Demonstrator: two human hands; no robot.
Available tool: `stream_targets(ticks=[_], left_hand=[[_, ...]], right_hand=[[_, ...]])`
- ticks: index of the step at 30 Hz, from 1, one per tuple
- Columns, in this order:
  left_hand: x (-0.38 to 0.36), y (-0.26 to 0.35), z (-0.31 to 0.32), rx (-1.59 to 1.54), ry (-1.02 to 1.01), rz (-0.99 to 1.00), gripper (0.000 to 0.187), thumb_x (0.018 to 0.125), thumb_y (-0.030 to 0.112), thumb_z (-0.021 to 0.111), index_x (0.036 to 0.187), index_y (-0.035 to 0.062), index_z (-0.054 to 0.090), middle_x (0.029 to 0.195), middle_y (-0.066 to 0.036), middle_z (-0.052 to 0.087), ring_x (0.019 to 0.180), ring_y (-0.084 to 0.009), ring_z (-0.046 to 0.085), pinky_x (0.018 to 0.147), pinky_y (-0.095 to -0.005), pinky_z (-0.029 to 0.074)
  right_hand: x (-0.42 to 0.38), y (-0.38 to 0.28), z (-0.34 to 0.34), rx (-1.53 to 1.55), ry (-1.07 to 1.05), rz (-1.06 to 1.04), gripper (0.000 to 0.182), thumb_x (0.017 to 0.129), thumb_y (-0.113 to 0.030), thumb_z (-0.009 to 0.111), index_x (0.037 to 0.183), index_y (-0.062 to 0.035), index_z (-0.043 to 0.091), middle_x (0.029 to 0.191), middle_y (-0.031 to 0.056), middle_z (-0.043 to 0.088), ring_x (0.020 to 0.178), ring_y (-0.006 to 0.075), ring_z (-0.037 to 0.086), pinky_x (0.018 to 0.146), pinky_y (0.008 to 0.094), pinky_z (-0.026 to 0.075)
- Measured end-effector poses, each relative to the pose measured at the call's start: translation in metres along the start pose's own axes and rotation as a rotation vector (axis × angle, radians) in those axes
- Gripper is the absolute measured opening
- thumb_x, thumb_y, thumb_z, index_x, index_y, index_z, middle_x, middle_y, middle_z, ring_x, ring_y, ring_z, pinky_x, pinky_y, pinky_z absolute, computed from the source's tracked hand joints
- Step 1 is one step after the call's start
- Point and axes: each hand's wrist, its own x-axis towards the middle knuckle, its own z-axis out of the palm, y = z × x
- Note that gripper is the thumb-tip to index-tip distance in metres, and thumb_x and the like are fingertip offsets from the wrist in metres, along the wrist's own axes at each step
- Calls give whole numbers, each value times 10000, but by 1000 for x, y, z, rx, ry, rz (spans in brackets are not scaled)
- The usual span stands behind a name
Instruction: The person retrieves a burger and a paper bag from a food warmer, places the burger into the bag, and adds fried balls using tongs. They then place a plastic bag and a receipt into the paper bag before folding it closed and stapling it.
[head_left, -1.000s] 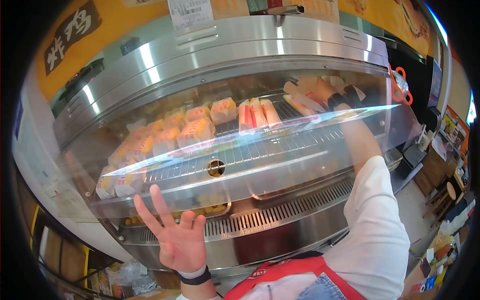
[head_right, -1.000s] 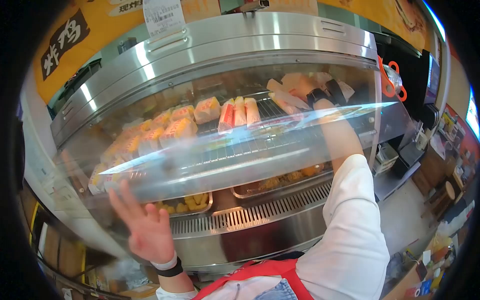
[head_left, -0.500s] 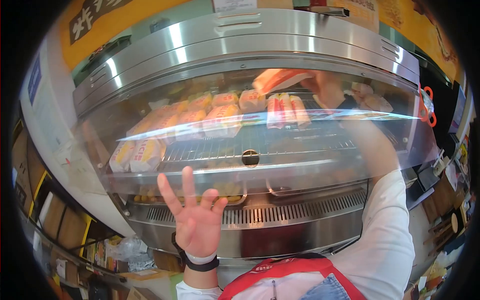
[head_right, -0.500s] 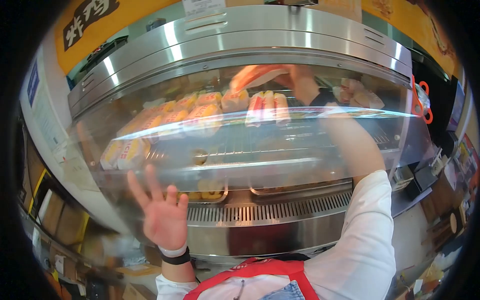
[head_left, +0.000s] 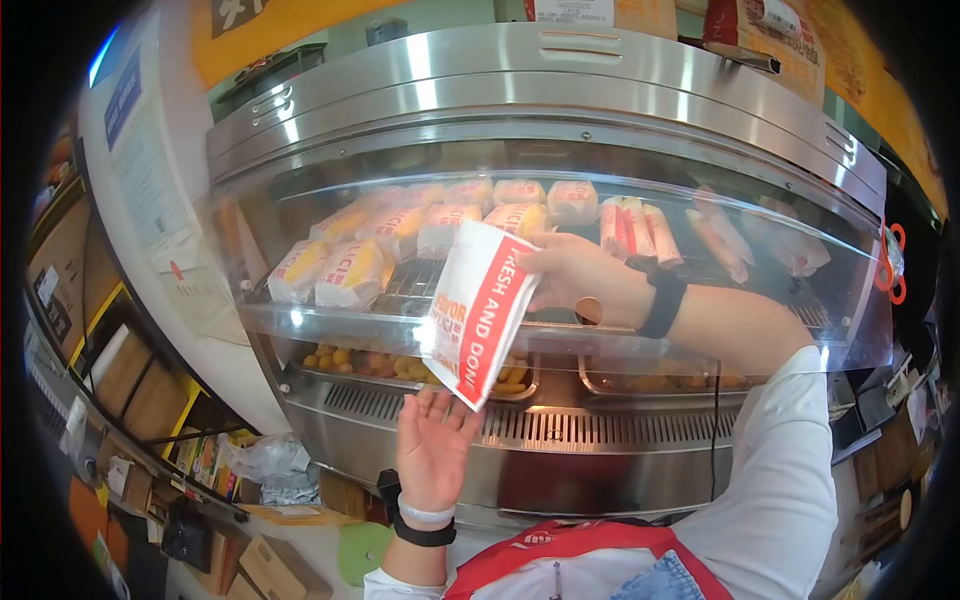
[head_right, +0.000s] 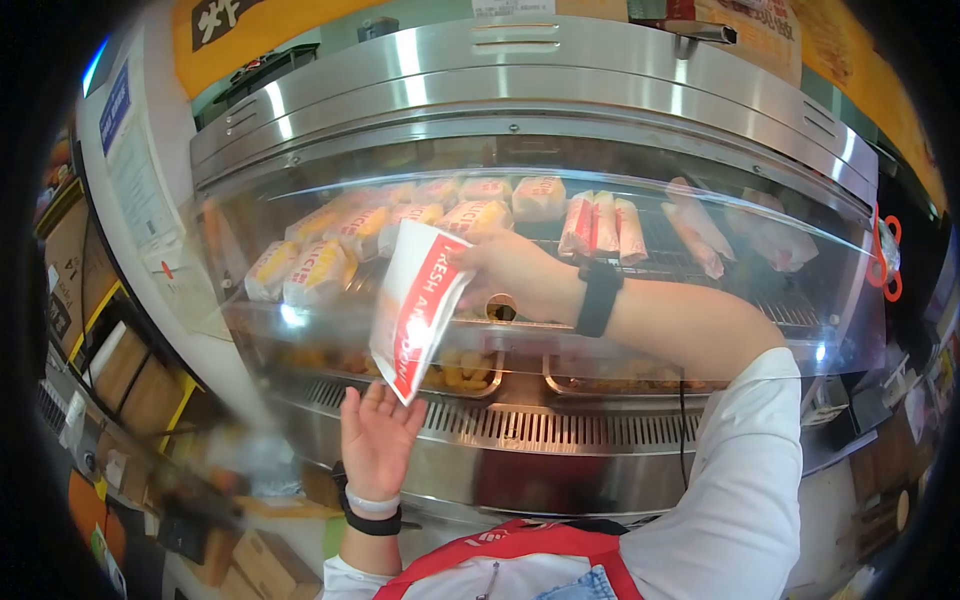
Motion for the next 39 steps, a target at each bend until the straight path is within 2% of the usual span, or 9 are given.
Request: stream_targets(ticks=[8,14,17,20,25,31,33,34,39], left_hand=[[-4,-8,-9,28,-149,29,570,753,209,634,1234,53,370,1224,-108,464,1091,-240,474,936,-408,381],[-15,15,-53,-21,-601,143,542,763,348,592,1229,150,398,1243,-166,421,1019,-327,510,840,-493,440],[6,37,-44,-130,-942,51,556,851,387,467,1331,215,246,1159,-41,466,1196,-337,333,917,-588,316],[-10,29,33,271,-405,477,712,775,312,601,1329,101,207,1080,-59,516,1090,-223,442,784,-370,462],[22,59,-14,-146,-581,143,599,694,317,693,1191,95,443,1203,-37,486,1122,-207,443,964,-407,347],[14,53,1,-138,-607,146,660,701,412,658,1226,107,399,1233,-33,450,1140,-218,417,974,-395,329],[8,53,3,264,-306,477,753,704,519,598,1279,118,322,1289,-33,380,1186,-228,354,997,-391,286],[-1,45,38,-168,-344,416,707,759,206,611,1343,299,225,1436,-95,6,524,-22,393,481,-139,402],[2,54,39,-141,-488,293,681,766,197,599,1338,301,244,1437,-80,1,552,-27,429,498,-158,418]], right_hand=[[-15,0,11,-7,-415,104,391,868,-337,453,1059,2,496,1011,102,564,952,176,538,804,322,464],[10,-8,-20,-241,26,38,363,890,-333,388,969,-28,568,1005,80,557,896,174,526,827,313,425],[9,-10,-22,-323,82,33,350,877,-328,414,982,-29,562,1015,76,551,933,171,507,852,313,405],[12,-9,-23,-380,98,33,329,860,-309,448,985,-24,555,1008,64,550,954,158,488,857,303,388],[19,-8,-21,-709,94,-68,336,839,-312,483,1025,-37,529,1041,71,530,979,152,479,839,309,385],[90,23,-45,-1129,362,-333,441,814,-338,483,1088,6,509,1056,194,522,1027,287,486,855,369,397],[110,31,-53,-1321,461,-451,454,818,-352,463,1104,-2,505,1072,212,517,1030,312,487,858,384,398],[115,33,-55,-1248,427,-369,434,812,-353,469,1088,-22,522,1062,187,529,1019,314,493,863,381,392],[108,27,-38,-1307,418,-138,412,798,-372,469,1025,-41,564,1056,147,544,1022,317,485,872,383,383]])
